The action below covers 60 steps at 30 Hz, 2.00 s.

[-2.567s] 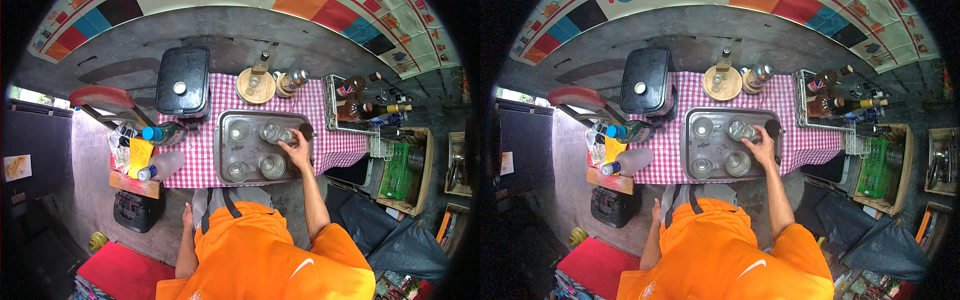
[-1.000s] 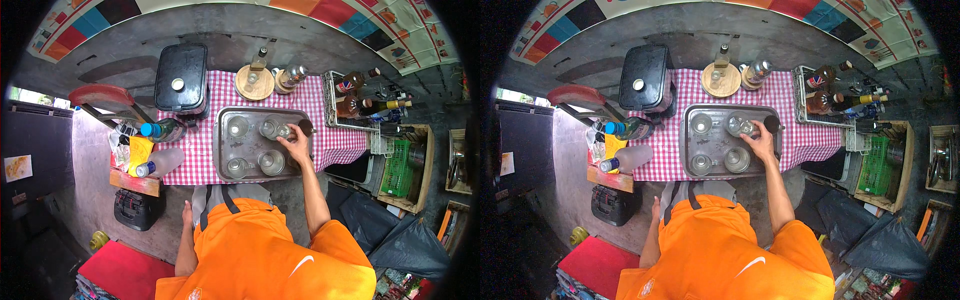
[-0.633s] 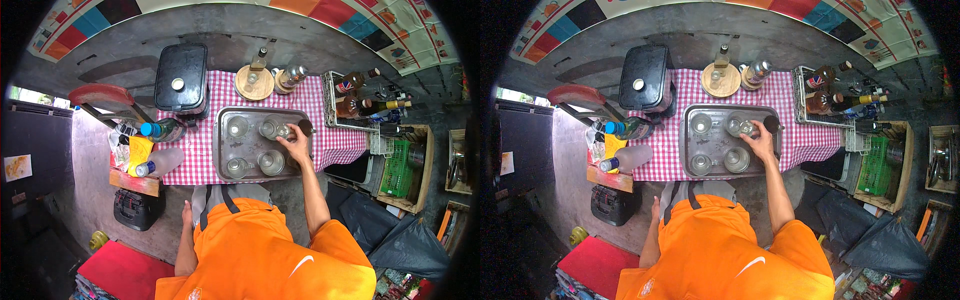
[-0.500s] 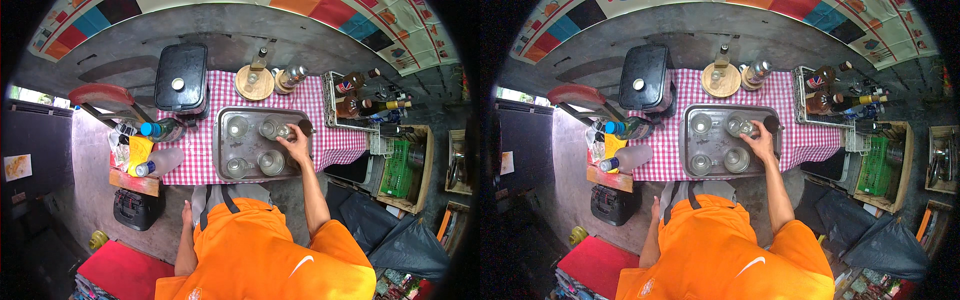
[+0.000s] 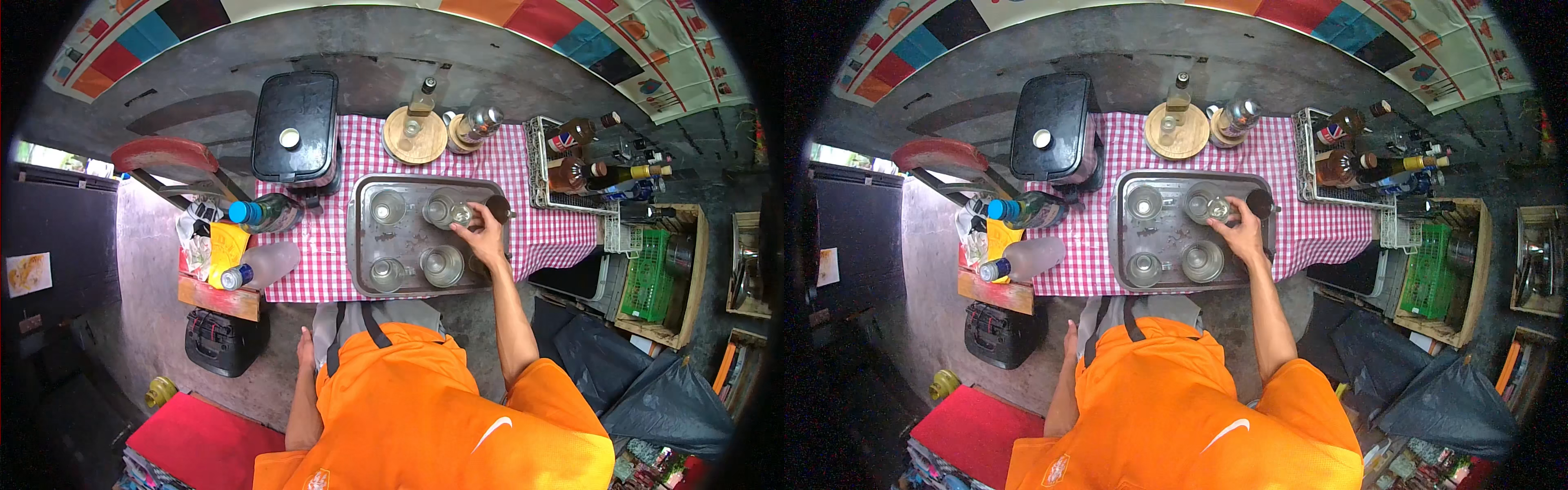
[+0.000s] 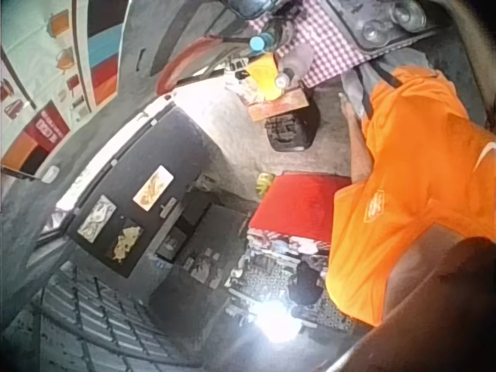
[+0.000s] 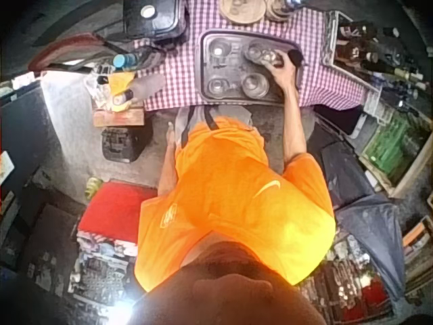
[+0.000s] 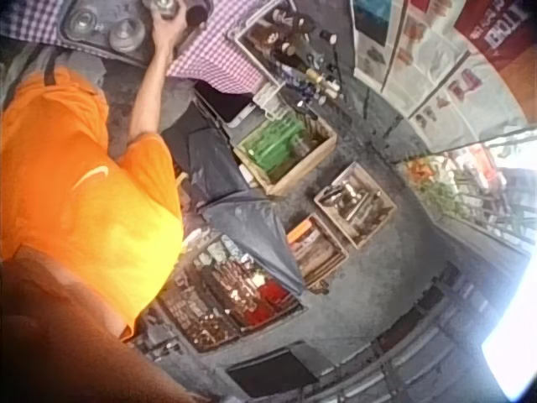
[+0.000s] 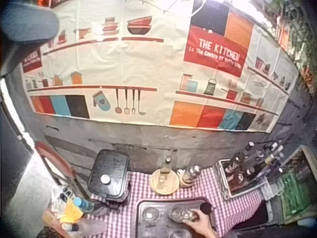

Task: Pouring a beverage from a bottle into small glasses on a tray.

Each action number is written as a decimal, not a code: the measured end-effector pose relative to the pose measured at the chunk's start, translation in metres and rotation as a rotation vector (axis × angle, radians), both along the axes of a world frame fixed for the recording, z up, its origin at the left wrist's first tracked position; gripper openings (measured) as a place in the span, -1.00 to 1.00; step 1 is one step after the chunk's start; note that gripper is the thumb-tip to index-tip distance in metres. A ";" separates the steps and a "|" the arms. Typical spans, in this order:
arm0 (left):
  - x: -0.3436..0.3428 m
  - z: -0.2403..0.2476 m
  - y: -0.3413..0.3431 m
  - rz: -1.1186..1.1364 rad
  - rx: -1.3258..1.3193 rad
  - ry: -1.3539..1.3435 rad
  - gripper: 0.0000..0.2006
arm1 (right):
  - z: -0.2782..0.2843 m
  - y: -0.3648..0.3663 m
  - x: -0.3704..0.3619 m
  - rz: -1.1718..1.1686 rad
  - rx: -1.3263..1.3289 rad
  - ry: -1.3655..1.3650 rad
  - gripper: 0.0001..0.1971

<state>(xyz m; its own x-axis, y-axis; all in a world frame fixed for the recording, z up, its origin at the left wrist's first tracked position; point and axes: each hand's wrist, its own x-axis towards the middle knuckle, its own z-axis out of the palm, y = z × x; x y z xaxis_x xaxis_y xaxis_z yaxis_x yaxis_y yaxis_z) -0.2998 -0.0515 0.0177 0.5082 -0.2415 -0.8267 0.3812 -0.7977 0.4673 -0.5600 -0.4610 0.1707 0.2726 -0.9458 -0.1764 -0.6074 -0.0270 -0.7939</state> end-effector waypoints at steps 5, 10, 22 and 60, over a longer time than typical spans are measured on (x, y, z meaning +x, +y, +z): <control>0.002 0.001 -0.001 -0.032 0.012 0.021 -0.32 | 0.002 0.000 0.000 0.001 0.013 0.022 -0.42; 0.001 0.000 -0.001 -0.046 0.044 -0.012 -0.31 | 0.001 -0.001 0.000 0.003 0.009 0.013 -0.42; 0.002 0.001 0.001 -0.038 0.031 -0.013 -0.33 | 0.003 -0.001 0.003 0.010 0.018 -0.003 -0.43; 0.002 -0.025 0.010 -0.023 0.004 0.034 -0.29 | 0.006 -0.005 0.004 0.014 0.044 0.038 -0.42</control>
<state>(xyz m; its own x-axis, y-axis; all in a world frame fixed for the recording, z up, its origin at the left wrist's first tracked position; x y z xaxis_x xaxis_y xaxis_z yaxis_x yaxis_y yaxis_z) -0.2976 -0.0411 -0.0077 0.4745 -0.2496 -0.8441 0.3784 -0.8080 0.4517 -0.5562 -0.4661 0.1771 0.2784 -0.9330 -0.2281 -0.6366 -0.0014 -0.7712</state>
